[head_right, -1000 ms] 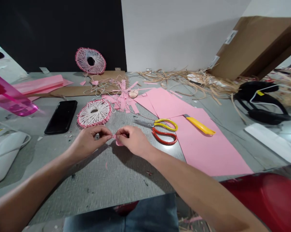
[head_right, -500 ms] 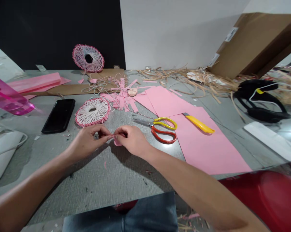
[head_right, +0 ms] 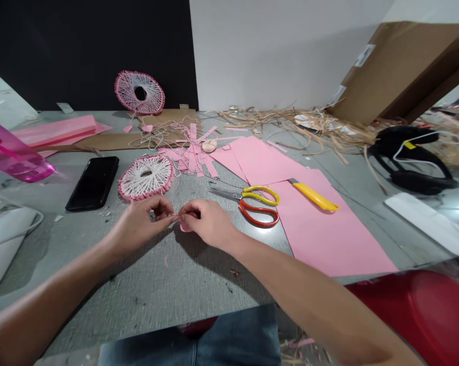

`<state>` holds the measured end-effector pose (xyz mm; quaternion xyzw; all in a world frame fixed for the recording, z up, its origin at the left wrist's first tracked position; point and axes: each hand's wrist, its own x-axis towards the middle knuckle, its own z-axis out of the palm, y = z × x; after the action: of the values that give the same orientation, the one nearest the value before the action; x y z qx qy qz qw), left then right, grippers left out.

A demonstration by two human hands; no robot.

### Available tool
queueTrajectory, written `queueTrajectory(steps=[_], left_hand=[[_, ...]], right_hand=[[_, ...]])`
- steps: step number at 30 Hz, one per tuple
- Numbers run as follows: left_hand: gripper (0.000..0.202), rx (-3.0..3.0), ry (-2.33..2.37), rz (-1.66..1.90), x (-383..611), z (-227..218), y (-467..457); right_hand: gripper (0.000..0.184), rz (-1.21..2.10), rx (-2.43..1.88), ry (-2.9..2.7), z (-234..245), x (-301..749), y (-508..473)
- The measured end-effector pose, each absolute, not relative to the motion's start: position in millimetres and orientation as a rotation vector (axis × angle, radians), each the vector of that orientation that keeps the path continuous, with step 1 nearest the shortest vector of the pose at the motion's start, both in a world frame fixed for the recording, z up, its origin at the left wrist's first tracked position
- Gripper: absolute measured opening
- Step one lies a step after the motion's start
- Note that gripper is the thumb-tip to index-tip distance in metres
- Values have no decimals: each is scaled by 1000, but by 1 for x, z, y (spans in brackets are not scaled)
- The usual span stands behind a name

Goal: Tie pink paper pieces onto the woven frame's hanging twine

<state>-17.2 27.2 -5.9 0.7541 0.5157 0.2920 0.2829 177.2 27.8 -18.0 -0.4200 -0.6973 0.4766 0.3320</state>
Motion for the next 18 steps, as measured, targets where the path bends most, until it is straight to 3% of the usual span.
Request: queueTrajectory(steps=[18], left_hand=[[13, 2149, 1247, 650, -22, -4, 26]], right_hand=[[8, 1097, -1147, -1892, -21, 174, 24]])
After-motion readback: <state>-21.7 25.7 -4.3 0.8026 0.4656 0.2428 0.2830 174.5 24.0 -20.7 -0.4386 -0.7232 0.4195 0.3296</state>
